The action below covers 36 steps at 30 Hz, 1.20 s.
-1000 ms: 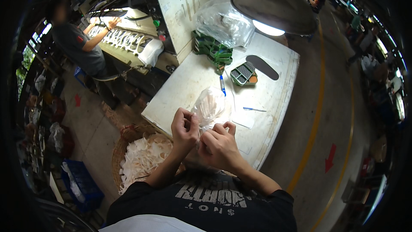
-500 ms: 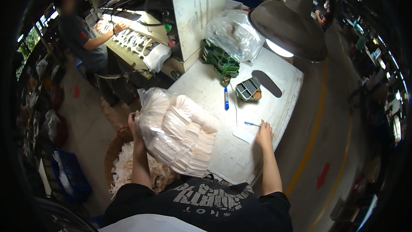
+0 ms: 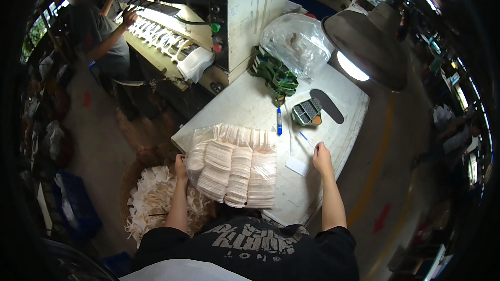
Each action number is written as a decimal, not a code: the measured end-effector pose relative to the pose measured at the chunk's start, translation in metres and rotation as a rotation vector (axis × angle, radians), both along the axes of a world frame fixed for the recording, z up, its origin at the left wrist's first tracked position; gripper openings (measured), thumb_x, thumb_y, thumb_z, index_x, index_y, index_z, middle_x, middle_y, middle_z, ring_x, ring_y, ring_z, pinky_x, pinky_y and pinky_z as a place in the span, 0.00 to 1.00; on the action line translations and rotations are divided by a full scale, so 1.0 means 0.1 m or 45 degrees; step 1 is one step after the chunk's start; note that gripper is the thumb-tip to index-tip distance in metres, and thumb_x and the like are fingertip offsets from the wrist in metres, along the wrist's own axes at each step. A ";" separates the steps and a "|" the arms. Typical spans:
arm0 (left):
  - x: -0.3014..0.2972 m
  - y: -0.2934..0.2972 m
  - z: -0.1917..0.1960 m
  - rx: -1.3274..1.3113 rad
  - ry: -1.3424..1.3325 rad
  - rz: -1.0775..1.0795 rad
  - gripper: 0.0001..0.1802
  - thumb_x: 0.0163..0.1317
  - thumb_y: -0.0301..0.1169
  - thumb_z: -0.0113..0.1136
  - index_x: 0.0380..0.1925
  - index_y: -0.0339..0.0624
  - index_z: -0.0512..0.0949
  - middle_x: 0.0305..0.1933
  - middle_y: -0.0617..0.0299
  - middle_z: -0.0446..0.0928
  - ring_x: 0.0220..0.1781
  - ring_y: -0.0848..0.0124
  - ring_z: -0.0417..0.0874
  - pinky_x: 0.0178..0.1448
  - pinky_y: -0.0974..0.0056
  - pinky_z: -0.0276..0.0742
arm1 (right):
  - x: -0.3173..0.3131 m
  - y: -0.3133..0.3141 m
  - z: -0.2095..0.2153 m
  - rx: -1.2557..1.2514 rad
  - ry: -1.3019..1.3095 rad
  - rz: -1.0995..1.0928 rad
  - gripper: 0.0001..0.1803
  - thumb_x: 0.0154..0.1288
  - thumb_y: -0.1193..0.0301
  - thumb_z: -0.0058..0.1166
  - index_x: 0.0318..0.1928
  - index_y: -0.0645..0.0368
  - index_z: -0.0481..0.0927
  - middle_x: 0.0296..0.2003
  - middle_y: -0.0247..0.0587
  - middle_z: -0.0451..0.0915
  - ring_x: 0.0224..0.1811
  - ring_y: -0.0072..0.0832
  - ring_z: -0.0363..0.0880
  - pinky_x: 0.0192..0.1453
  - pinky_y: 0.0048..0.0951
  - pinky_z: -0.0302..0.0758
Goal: The person places a stack of white food items into a clear plastic bag on a workbench, smooths the bag, and ties it closed. The person then picks up the sealed bag and moves it aside.
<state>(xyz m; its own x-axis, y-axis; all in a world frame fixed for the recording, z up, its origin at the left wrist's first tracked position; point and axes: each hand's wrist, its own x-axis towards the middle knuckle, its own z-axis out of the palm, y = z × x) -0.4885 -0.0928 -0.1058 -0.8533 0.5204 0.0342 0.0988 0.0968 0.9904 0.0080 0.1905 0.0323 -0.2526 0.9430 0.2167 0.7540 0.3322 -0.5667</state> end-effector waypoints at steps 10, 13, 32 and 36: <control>-0.02 0.52 0.02 -0.214 0.471 0.256 0.10 0.66 0.36 0.62 0.31 0.43 0.78 0.30 0.54 0.81 0.31 0.54 0.82 0.38 0.54 0.76 | -0.71 -0.41 0.61 0.540 -1.219 0.076 0.06 0.61 0.73 0.58 0.36 0.54 0.87 0.33 0.41 0.88 0.55 0.42 0.77 0.73 0.69 0.58; 0.00 0.59 -0.17 -0.195 0.500 0.335 0.09 0.64 0.36 0.63 0.29 0.45 0.78 0.29 0.56 0.81 0.29 0.55 0.82 0.36 0.54 0.75 | -0.77 -0.29 0.55 0.583 -1.196 0.141 0.08 0.63 0.74 0.54 0.37 0.55 0.87 0.32 0.44 0.88 0.56 0.43 0.77 0.74 0.71 0.55; -0.06 0.68 -0.08 -0.444 0.381 0.316 0.07 0.57 0.35 0.64 0.25 0.48 0.76 0.26 0.61 0.79 0.26 0.59 0.81 0.31 0.55 0.73 | -3.08 -0.38 4.51 1.746 -0.460 0.641 0.12 0.65 0.73 0.67 0.47 0.54 0.79 0.40 0.38 0.80 0.47 0.36 0.78 0.51 0.38 0.73; -0.07 0.75 -0.05 -0.454 0.377 0.302 0.07 0.56 0.34 0.64 0.24 0.49 0.76 0.26 0.63 0.79 0.26 0.59 0.81 0.29 0.56 0.72 | -3.66 0.24 4.79 1.686 -0.152 0.781 0.09 0.68 0.75 0.64 0.47 0.57 0.79 0.37 0.40 0.81 0.44 0.35 0.82 0.51 0.36 0.76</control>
<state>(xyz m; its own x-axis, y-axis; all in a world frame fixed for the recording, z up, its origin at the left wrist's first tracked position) -0.4955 -0.0179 -0.1109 -0.9299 0.3369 0.1478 0.3039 0.4770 0.8247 -0.3582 0.2140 0.5114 -0.6104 -0.1842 0.7704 0.3254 0.8284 0.4559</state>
